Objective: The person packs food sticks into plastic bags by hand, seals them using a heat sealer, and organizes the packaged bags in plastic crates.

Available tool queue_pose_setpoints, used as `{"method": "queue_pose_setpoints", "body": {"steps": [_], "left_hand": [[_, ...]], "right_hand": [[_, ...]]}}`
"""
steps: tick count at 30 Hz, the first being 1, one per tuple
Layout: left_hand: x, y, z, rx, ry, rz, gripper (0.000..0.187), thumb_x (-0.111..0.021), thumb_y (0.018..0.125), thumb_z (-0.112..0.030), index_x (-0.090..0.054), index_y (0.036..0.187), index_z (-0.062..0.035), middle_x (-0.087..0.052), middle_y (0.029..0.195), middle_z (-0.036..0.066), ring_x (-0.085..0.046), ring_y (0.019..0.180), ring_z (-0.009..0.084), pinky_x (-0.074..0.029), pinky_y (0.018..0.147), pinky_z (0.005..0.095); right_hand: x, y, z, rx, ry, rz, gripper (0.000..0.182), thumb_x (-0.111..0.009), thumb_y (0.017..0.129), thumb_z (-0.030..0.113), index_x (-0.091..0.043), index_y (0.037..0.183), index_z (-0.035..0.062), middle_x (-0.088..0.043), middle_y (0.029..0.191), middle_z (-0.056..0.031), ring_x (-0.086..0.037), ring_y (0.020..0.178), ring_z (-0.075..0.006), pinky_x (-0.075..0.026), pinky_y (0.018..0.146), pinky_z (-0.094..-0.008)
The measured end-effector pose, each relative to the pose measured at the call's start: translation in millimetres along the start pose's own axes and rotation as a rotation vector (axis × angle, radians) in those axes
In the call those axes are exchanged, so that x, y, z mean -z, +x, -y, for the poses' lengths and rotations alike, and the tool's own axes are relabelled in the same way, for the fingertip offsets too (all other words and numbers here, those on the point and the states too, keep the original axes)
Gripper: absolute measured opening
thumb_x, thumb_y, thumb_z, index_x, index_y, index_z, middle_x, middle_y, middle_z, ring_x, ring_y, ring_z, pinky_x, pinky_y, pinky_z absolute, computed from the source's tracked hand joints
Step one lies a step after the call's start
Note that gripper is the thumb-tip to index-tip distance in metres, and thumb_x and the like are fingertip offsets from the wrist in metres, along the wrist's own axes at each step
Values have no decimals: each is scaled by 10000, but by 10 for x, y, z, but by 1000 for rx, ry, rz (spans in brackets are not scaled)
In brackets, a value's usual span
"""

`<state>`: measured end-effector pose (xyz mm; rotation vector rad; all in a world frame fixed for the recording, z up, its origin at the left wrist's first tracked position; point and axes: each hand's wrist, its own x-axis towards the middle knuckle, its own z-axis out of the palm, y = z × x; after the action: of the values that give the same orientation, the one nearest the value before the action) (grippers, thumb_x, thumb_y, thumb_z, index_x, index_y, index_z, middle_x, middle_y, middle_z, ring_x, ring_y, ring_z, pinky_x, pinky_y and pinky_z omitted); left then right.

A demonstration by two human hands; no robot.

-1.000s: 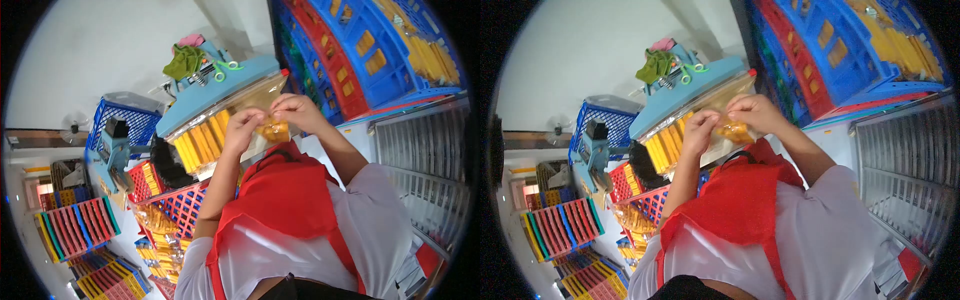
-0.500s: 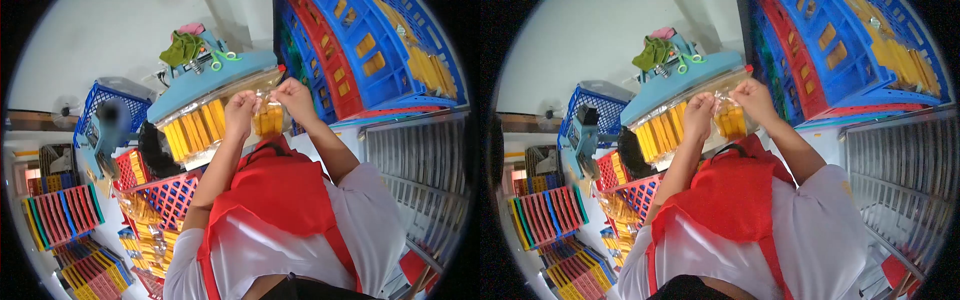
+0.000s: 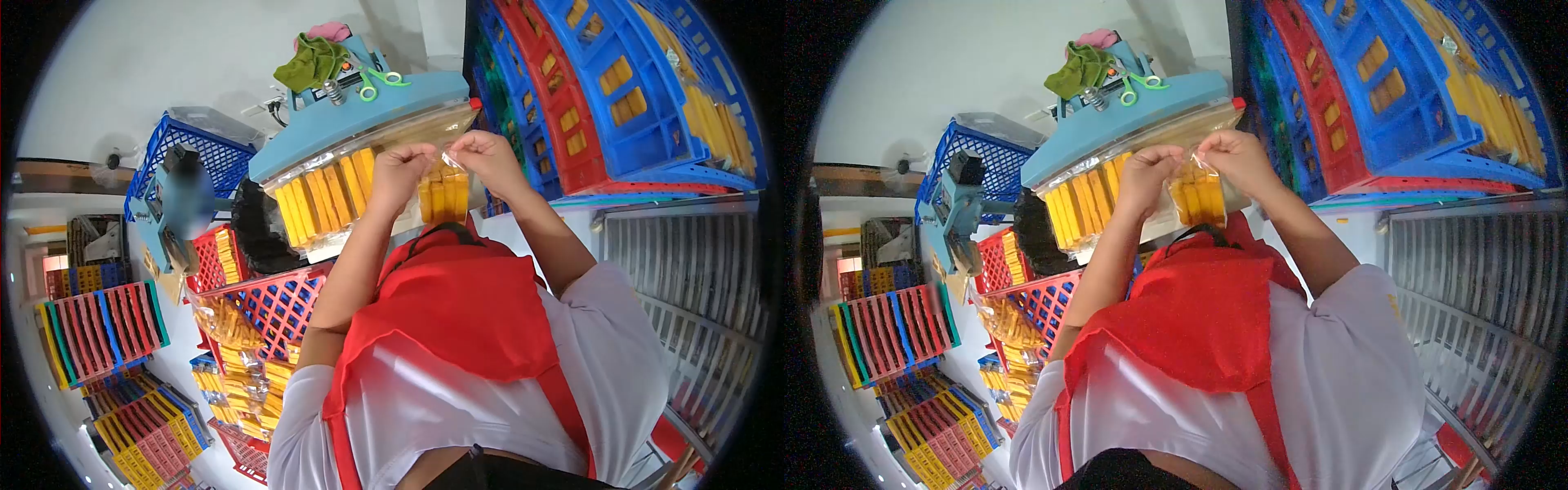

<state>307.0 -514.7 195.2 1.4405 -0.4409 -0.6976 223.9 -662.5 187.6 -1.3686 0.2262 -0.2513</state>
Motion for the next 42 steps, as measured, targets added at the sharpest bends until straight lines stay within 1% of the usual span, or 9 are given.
{"method": "queue_pose_setpoints", "body": {"steps": [5,7,17,19,24,29,32,34,42], "left_hand": [[30,-16,-10,10,229,-142,127,-558,786,-68,-627,879,-16,-594,744,6,-510,672,60,-407,622,189],[37,-32,-1,-362,538,-149,152,-555,762,-35,-637,890,-48,-602,690,63,-546,608,146,-433,602,226],[132,-22,-20,-253,592,-15,177,-527,798,-89,-624,944,-70,-601,821,68,-564,770,132,-433,681,226],[115,-74,-178,-19,362,137,185,-524,800,-115,-621,954,-82,-605,843,77,-569,771,152,-439,693,245],[204,88,207,-643,653,-60,141,-608,698,-113,-651,832,-103,-619,801,103,-585,714,238,-456,661,337],[201,-10,93,-523,583,19,168,-583,694,-95,-650,846,-121,-613,767,83,-571,685,255,-440,619,345],[177,66,266,-737,423,-32,174,-570,708,-110,-641,866,-115,-610,785,85,-568,687,260,-435,602,351],[175,-68,144,-698,503,-91,163,-603,714,-228,-645,838,-129,-608,748,92,-570,679,264,-432,579,359],[246,-162,162,-607,721,-115,214,-608,652,-151,-630,863,-126,-600,809,85,-549,703,295,-426,588,375]], "right_hand": [[-32,2,50,49,-334,-63,57,-578,738,30,-604,767,-13,-585,697,-16,-526,645,-60,-410,578,-190],[-6,20,20,171,-380,-50,71,-577,740,40,-613,771,-13,-590,698,-11,-532,646,-59,-416,578,-199],[82,172,-90,143,-490,51,100,-575,710,75,-620,768,7,-603,682,-67,-560,636,-112,-434,583,-242],[53,190,34,199,-641,108,93,-577,714,89,-609,730,3,-583,673,-49,-539,634,-120,-424,578,-253],[-128,194,32,95,-293,-39,139,-590,731,40,-529,853,15,-527,769,-17,-510,725,-110,-420,647,-231],[15,300,-85,86,-253,107,238,-540,756,-42,-446,968,12,-481,820,-25,-480,770,-104,-400,694,-222],[110,433,-148,37,-136,223,275,-531,776,-15,-425,1029,9,-512,803,-37,-483,798,-105,-397,711,-219],[-160,312,77,4,-52,265,254,-530,780,-6,-444,1019,9,-529,829,-44,-490,800,-102,-397,719,-218],[140,565,-382,-102,-110,536,147,-528,789,12,-568,918,-46,-573,908,-88,-522,821,-135,-406,764,-258]]}}
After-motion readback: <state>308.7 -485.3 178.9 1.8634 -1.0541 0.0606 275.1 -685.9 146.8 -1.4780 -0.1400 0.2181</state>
